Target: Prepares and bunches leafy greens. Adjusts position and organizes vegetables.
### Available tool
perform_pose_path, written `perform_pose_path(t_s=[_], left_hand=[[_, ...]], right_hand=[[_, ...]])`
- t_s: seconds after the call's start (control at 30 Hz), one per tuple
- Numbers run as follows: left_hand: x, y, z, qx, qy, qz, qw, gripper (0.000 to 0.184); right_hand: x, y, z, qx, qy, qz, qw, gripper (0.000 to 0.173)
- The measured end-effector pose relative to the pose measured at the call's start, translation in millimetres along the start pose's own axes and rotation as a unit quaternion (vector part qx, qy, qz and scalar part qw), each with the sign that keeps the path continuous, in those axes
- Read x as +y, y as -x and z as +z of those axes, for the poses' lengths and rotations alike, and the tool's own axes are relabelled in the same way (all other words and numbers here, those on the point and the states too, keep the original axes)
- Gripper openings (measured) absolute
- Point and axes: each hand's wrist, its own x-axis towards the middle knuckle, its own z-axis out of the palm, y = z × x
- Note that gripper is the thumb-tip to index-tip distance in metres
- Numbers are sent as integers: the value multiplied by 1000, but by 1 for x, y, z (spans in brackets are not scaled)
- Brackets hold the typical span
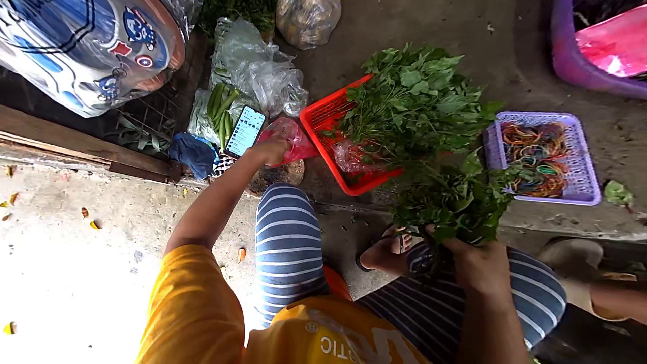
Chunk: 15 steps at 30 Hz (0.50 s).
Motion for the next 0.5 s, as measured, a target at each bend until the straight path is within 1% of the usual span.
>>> perform_pose_path(t_s=[0.07,0.13,0.2,0.23,0.3,0.33,0.37,0.4,0.43,0.47,0.5], left_hand=[[-2,0,11,26,14,-7,1000,32],[-8,-2,21,100,81,9,992,41],[-4,-2,24,167,152,-12,974,50],[-1,-2,23,183,171,-40,967,56],[5,-5,22,171,164,-86,968,67],[7,-6,23,154,141,-93,973,66],[7,-7,24,139,113,-93,979,57],[7,-8,25,133,92,-87,983,43],[6,-6,23,134,85,-84,984,31],[6,0,19,144,95,-82,982,26],[4,8,12,173,123,-64,975,25]], right_hand=[[0,-1,2,-5,0,-5,1000,55],[0,-2,3,-10,2,-9,1000,54],[-1,-2,4,-11,8,-9,1000,54],[-1,-2,5,-10,12,-7,1000,54],[-1,-3,6,-7,18,-10,1000,53],[0,-3,7,-8,16,-11,1000,52],[0,-3,8,-7,13,-11,1000,52],[-1,-3,8,-5,13,-8,1000,52],[-2,-2,8,-4,10,-8,1000,52],[-2,-2,8,-4,7,-11,1000,51],[-2,-2,8,-5,5,-13,1000,51]])
